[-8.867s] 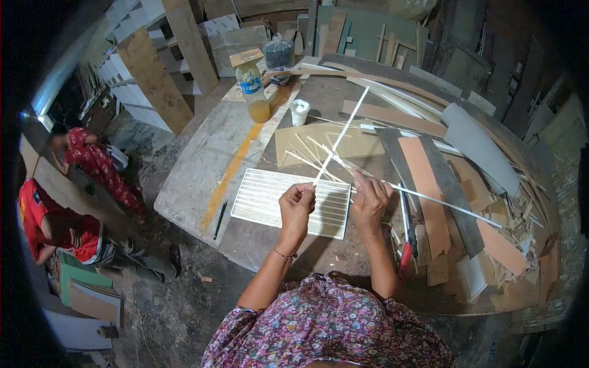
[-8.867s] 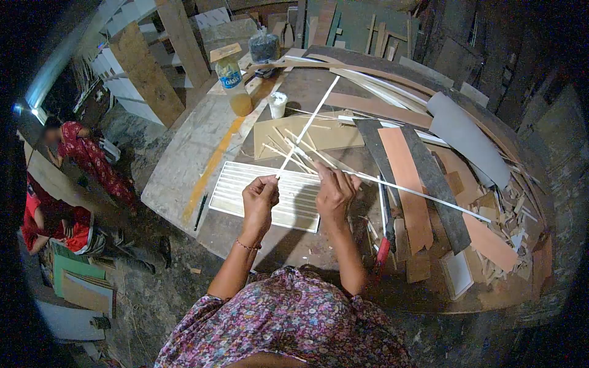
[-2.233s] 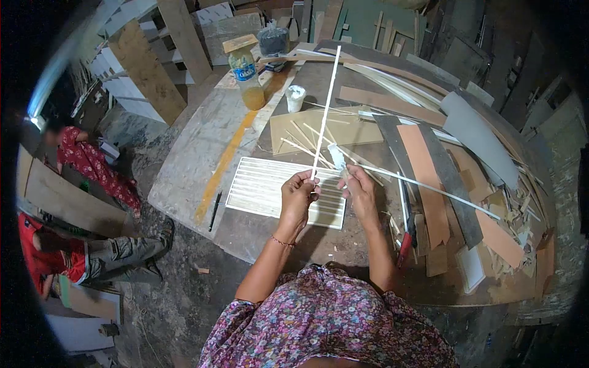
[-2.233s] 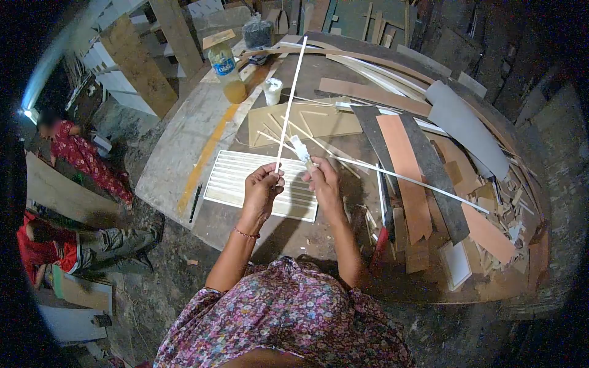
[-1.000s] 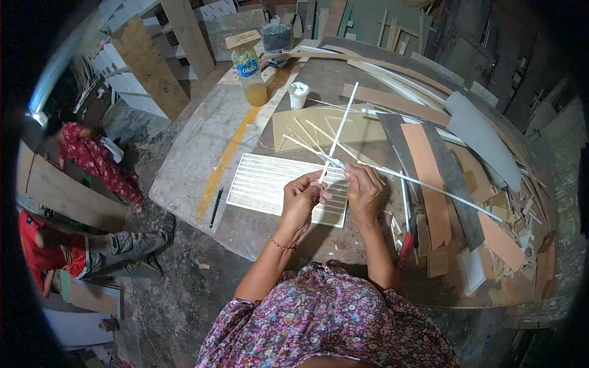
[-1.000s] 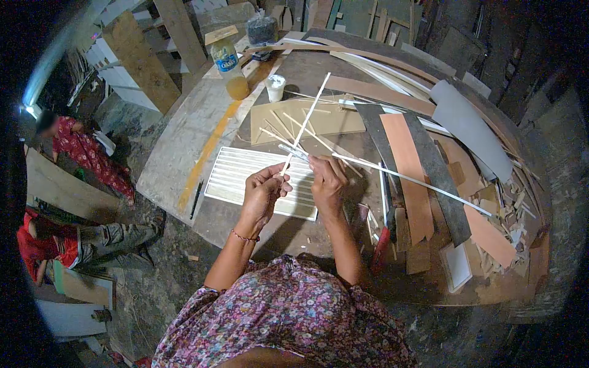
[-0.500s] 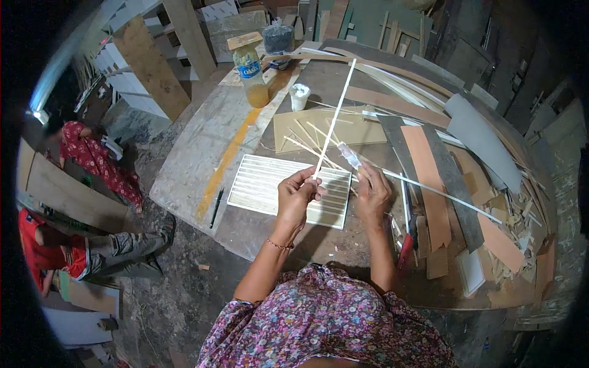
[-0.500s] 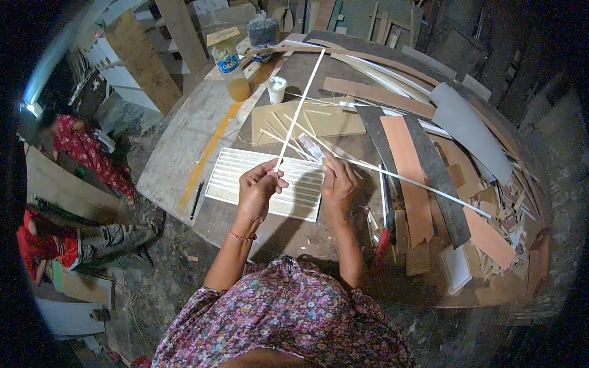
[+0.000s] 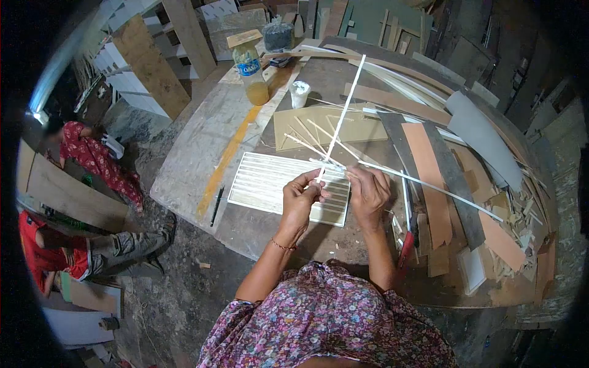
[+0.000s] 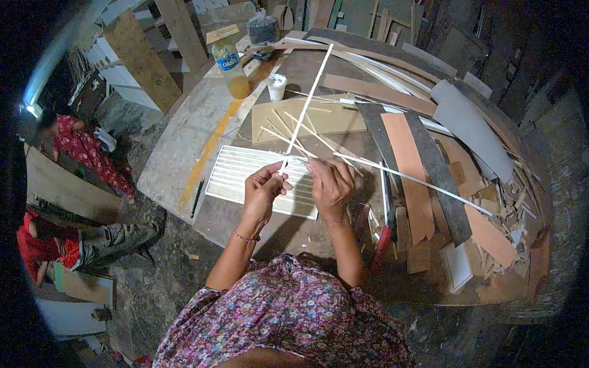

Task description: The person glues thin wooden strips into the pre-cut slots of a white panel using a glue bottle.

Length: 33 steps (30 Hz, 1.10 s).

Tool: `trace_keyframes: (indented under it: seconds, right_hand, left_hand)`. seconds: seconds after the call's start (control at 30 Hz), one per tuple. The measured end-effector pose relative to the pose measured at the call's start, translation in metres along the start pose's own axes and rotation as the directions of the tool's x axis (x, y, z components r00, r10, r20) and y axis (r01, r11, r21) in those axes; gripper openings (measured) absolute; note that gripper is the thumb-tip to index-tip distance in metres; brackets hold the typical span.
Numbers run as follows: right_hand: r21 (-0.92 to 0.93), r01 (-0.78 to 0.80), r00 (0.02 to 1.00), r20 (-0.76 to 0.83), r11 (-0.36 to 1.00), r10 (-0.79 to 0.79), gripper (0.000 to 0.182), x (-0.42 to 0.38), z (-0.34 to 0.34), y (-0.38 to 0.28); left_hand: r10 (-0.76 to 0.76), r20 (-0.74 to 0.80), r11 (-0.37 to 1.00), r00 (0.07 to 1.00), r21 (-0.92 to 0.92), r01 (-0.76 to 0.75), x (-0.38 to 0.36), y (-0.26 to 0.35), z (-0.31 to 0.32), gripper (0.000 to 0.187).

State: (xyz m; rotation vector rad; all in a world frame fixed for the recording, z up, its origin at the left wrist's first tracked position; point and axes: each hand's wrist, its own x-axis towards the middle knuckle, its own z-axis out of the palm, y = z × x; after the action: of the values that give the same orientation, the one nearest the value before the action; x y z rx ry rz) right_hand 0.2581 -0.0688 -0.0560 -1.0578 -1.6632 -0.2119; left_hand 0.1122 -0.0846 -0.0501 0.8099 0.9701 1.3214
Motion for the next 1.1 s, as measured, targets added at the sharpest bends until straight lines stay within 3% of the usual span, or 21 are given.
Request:
trace_keyframes:
  seconds: [0.13,0.23,0.33,0.53,0.73,0.93,1.1]
  right_hand:
    - [0.045,-0.001,0.999,0.037,0.999,-0.001,0.021,0.001,0.0,-0.001]
    - [0.22,-0.252,0.965,0.126,0.942,0.229,0.013,-0.001,0.003,-0.006]
    - [0.448,-0.525,0.851,0.309,0.724,0.425,0.015,-0.002,0.002,-0.009]
    - [0.445,-0.558,0.825,0.383,0.7,0.414,0.018,-0.008,0.013,0.0]
    - [0.312,-0.486,0.863,0.321,0.816,0.391,0.014,-0.006,0.014,0.0]
    - [0.234,-0.284,0.949,0.205,0.93,0.238,0.012,-0.013,0.018,0.011]
    - [0.241,-0.299,0.942,0.23,0.924,0.244,0.012,-0.012,0.015,0.008]
  left_hand:
    - [0.012,-0.01,1.0,1.0,0.007,-0.012,-0.001,0.001,0.001,0.023]
    - [0.009,0.001,1.0,1.0,-0.007,-0.009,-0.002,0.002,0.002,0.023]
    - [-0.012,0.007,0.999,1.0,-0.032,0.012,-0.003,0.004,0.002,0.025]
    - [-0.054,0.03,0.997,0.998,-0.05,0.056,-0.005,0.01,0.006,0.027]
    - [-0.065,0.037,0.996,0.997,-0.055,0.067,-0.006,0.014,0.008,0.028]
    - [-0.055,0.052,0.994,0.997,-0.091,0.06,-0.004,0.012,0.006,0.028]
    - [-0.074,0.053,0.991,0.996,-0.107,0.08,-0.002,0.01,0.003,0.029]
